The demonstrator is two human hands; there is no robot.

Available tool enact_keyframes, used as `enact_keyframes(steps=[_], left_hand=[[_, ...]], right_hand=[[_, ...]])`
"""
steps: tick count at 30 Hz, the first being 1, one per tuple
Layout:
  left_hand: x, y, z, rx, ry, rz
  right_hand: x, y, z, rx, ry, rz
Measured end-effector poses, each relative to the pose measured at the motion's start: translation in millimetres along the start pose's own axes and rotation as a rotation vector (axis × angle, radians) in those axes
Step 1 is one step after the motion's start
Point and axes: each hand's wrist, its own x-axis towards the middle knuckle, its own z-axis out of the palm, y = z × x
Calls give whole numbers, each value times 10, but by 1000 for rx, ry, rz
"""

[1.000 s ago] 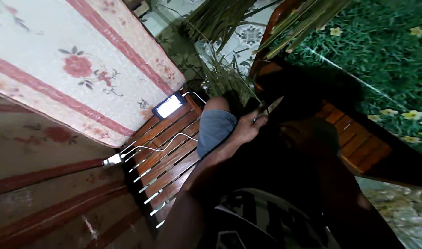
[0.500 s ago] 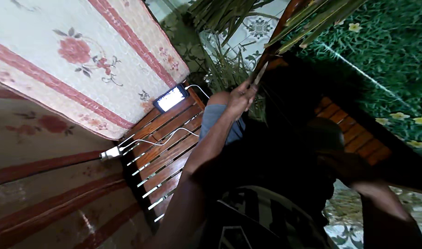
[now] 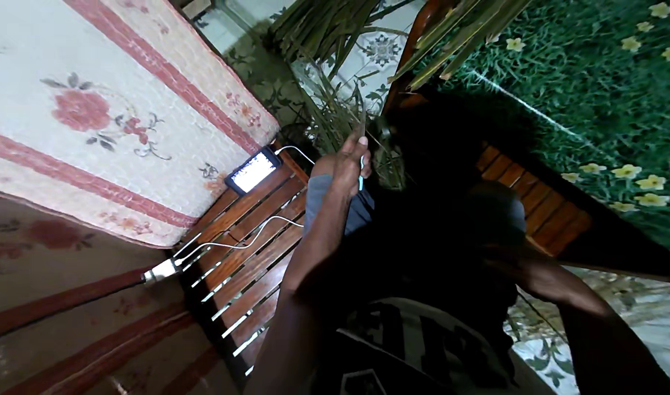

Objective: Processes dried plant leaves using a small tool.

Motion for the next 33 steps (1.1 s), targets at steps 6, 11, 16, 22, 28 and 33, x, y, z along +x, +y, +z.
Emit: enact_keyframes(steps=[6, 11, 16, 22, 28, 33], left_hand=[[-408, -412, 286, 160, -136, -15], [-466, -369, 287, 180, -147, -11], [-220, -131, 42, 48, -40, 61], [-156, -102, 52, 62, -78, 20], [44, 104, -73, 3, 31, 11], [248, 234, -244, -88, 30, 18]], right_hand=[[618, -970, 88, 113, 88, -62], [1019, -1073, 152, 113, 168, -187], [909, -871, 202, 180, 85, -164], [825, -805, 169, 255, 93, -130], [692, -771, 126, 174, 74, -114], [540, -681, 49, 88, 97, -99]])
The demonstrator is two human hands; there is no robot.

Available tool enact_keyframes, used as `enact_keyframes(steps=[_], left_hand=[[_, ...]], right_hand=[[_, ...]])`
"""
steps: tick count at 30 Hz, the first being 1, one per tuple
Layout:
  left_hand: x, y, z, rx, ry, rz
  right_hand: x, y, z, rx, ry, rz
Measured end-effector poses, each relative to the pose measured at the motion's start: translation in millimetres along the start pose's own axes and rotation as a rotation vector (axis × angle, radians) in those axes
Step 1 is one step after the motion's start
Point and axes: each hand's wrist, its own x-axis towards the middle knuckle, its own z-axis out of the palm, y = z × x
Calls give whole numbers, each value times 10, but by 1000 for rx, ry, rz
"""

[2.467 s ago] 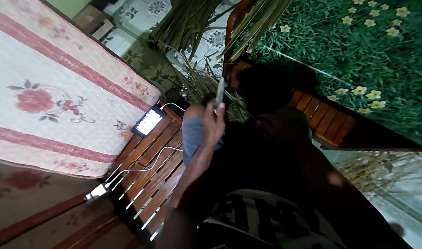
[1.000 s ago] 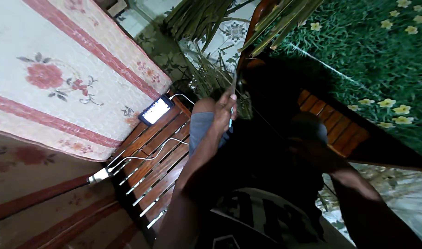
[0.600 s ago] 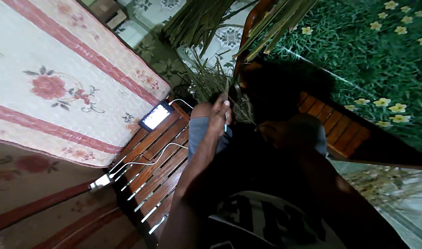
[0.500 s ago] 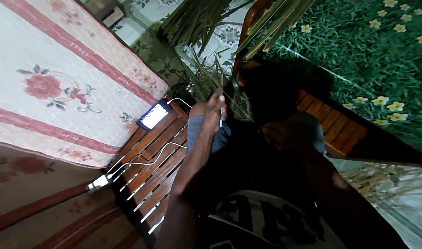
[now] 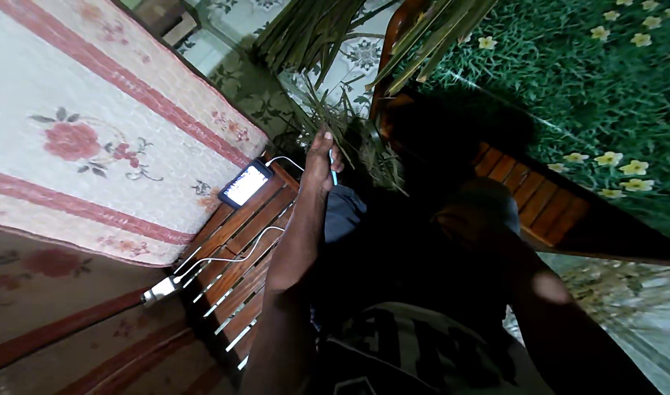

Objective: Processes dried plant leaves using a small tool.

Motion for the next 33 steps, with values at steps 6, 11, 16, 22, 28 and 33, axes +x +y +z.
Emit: enact_keyframes(steps=[6, 11, 16, 22, 28, 33], left_hand=[[147, 67, 4, -7, 22, -8], [323, 52, 17, 3, 120, -29], [441, 20, 121, 173, 284, -32], [318, -118, 121, 254, 71, 14], [254, -144, 103, 316, 1, 22], [244, -140, 135, 305, 6, 12]], right_hand=[[-206, 287, -119, -125, 104, -92], [-528, 686, -270, -18, 182, 12], [-687, 949, -317, -18, 243, 51], [-359, 756, -245, -254, 111, 102], [32, 822, -240, -317, 157, 90], [68, 787, -184, -173, 196, 154]])
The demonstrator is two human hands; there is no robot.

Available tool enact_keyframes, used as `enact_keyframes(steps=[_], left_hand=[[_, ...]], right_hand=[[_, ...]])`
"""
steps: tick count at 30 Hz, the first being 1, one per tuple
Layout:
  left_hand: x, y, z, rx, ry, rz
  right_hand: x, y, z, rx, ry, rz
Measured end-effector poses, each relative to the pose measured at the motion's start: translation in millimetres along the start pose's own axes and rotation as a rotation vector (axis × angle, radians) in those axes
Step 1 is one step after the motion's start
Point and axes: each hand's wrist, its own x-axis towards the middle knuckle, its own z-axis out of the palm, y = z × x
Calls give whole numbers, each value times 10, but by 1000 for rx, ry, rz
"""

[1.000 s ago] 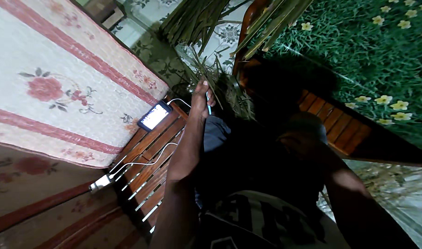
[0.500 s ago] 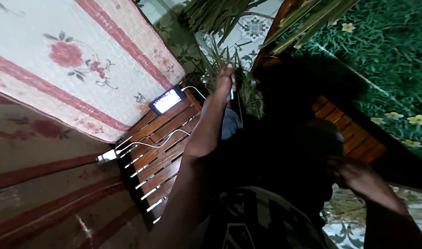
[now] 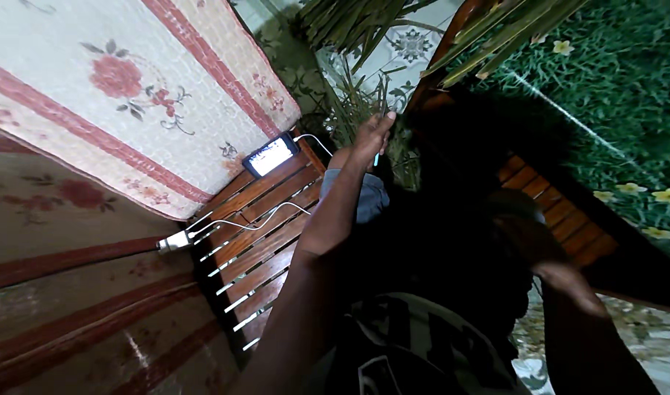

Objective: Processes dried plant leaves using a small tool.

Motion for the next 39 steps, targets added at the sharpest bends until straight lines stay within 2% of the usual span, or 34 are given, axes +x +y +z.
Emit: enact_keyframes(steps=[21, 30, 39], left_hand=[[-52, -14, -5, -43, -26, 17], [-233, -80, 125, 122, -217, -153], [-229, -87, 131, 213, -258, -138]], right_hand=[[-56, -164, 8, 26, 2, 36], [-16, -32, 15, 42, -24, 26], [-28, -106, 0, 31, -18, 13]])
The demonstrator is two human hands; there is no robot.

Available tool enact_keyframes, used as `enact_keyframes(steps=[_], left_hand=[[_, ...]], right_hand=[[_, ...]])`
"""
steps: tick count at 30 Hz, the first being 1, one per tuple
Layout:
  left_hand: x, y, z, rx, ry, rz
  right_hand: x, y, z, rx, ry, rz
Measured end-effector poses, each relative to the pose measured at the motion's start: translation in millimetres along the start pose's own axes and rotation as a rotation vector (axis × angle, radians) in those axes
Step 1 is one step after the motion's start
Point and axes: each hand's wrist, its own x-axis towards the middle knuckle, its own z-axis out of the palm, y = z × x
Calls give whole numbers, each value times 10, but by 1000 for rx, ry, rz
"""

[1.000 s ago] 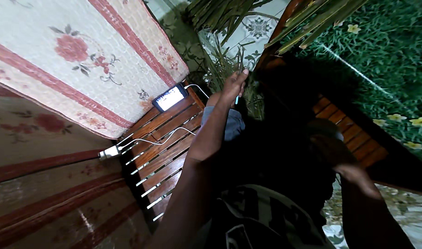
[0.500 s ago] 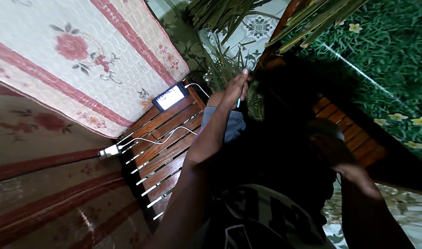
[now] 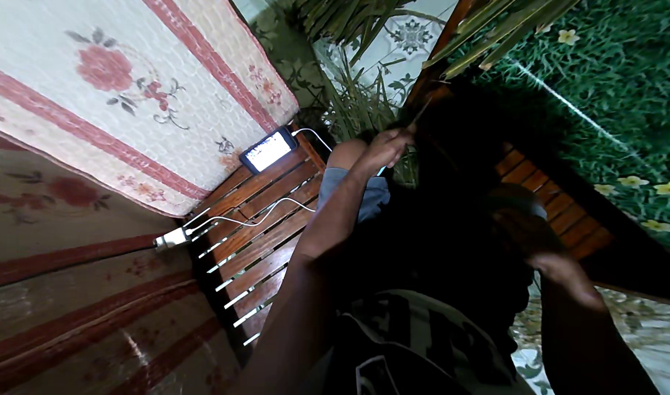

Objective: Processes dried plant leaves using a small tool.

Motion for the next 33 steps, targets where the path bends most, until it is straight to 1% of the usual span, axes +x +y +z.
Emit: enact_keyframes(steps=[2, 3, 6, 8, 9, 10, 12, 13, 15, 17, 19, 22, 24, 26, 29, 31, 33], left_hand=[[-14, 20, 4, 37, -7, -4], [-24, 37, 14, 68, -23, -32], [-70, 68, 105, 169, -147, -115], [-138, 75, 239, 243, -224, -131], [-165, 65, 313, 259, -257, -132], [-195, 44, 390, 240, -282, -124], [-223, -45, 518, 130, -324, -95], [-239, -88, 568, 63, -342, -78], [-270, -143, 629, -40, -369, -55], [-291, -159, 618, -110, -344, -55], [-300, -120, 556, -202, -263, -54], [-261, -41, 409, -374, -111, -36], [-200, -50, 335, -477, -72, -16], [-241, -35, 396, -437, -81, -39], [-259, -121, 580, -235, -212, -63], [-305, -134, 671, -135, -306, -84], [-345, -79, 641, -111, -322, -72]], right_hand=[[3, -10, -5, -6, -1, 13], [0, -19, -6, -3, 1, 22], [21, -26, -24, 36, 5, -3], [38, -153, -43, 23, -11, -28], [34, -303, -50, -2, -27, -25], [16, -517, -51, -40, -46, -25], [30, -745, 21, -90, -24, -70], [49, -794, 61, -90, -19, -81], [122, -750, 137, -44, -18, -134], [145, -727, 165, -10, -46, -134], [117, -706, 126, -29, -76, -108], [-18, -793, 1, -60, -141, 13], [-99, -838, -35, -27, -137, 75], [-119, -811, -36, -8, -123, 57], [-94, -919, 9, -37, -92, 4], [-39, -868, 60, -54, -44, -71], [-13, -832, 55, -99, -22, -93]])
